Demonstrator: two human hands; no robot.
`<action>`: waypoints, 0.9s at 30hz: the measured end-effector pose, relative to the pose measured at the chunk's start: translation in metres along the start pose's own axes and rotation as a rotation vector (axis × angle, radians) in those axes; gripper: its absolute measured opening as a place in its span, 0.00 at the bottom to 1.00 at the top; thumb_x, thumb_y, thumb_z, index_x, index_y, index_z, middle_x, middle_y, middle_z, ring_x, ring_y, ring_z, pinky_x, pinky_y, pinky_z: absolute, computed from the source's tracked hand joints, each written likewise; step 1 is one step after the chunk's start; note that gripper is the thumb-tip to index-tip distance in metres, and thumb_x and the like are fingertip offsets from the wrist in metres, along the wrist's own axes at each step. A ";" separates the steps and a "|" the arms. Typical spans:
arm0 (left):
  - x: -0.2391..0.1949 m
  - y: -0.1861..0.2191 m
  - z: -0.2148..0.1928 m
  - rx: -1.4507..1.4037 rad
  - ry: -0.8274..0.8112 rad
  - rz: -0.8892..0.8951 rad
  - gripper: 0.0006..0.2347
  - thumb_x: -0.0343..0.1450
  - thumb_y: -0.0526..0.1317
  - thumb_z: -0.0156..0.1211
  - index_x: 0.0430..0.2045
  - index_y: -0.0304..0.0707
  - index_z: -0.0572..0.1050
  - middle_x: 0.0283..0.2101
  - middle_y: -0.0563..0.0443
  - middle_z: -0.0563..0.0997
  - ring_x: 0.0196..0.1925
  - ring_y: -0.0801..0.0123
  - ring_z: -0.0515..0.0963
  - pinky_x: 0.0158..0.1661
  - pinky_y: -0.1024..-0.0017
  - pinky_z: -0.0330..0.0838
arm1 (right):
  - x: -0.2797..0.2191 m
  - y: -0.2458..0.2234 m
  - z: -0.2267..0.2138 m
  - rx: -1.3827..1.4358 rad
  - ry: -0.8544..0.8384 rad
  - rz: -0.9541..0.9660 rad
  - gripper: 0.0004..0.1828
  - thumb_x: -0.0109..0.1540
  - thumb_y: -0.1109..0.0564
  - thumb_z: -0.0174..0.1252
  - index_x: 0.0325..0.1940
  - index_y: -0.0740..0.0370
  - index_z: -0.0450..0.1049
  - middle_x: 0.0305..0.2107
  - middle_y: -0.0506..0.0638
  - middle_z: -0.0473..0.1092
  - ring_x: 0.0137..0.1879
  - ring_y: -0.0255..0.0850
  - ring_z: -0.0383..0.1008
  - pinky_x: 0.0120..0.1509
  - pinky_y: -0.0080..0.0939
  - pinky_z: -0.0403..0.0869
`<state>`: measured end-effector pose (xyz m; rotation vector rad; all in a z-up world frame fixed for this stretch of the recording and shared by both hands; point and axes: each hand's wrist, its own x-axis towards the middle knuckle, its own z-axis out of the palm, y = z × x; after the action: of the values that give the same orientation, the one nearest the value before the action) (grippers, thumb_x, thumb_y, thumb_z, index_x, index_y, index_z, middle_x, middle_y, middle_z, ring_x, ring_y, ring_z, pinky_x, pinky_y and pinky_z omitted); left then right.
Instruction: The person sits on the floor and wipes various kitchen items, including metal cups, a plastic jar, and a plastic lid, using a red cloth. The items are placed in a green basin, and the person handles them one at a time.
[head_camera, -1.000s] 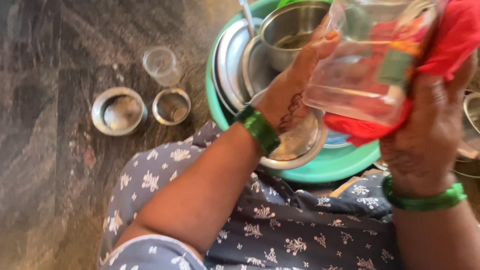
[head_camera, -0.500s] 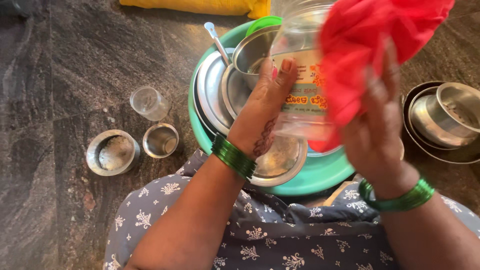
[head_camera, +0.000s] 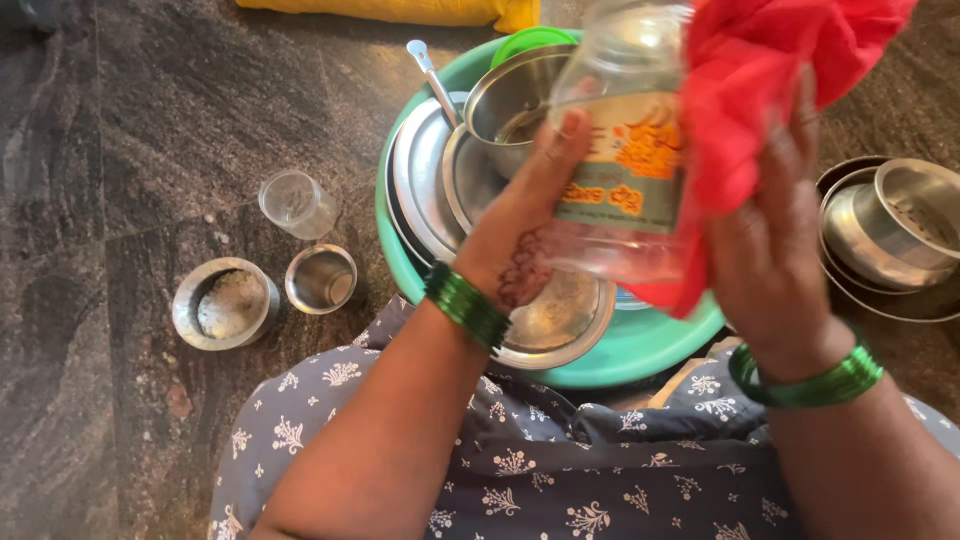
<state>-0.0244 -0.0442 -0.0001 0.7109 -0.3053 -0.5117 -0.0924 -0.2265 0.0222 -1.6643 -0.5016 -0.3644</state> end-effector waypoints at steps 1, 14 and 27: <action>0.000 -0.002 0.002 -0.034 0.012 -0.003 0.38 0.73 0.60 0.59 0.75 0.45 0.50 0.68 0.40 0.67 0.63 0.57 0.76 0.56 0.57 0.78 | 0.001 -0.001 -0.003 -0.211 -0.014 -0.056 0.25 0.81 0.65 0.44 0.83 0.55 0.55 0.80 0.52 0.41 0.86 0.49 0.41 0.88 0.44 0.49; 0.002 -0.007 -0.001 -0.152 -0.020 0.030 0.30 0.80 0.53 0.50 0.76 0.41 0.52 0.65 0.43 0.70 0.64 0.59 0.74 0.61 0.59 0.73 | 0.011 -0.014 -0.001 0.316 0.177 0.228 0.28 0.73 0.62 0.46 0.78 0.59 0.57 0.76 0.64 0.53 0.79 0.55 0.56 0.86 0.48 0.63; -0.006 0.004 0.012 0.277 0.045 0.241 0.37 0.73 0.34 0.67 0.75 0.37 0.49 0.66 0.42 0.66 0.66 0.64 0.71 0.66 0.65 0.71 | 0.004 0.007 -0.023 0.371 0.165 0.296 0.20 0.79 0.57 0.45 0.75 0.63 0.61 0.65 0.56 0.63 0.66 0.43 0.68 0.73 0.41 0.71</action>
<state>-0.0335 -0.0446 0.0109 0.9383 -0.4188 -0.2251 -0.0844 -0.2491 0.0219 -1.3095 -0.1798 -0.1746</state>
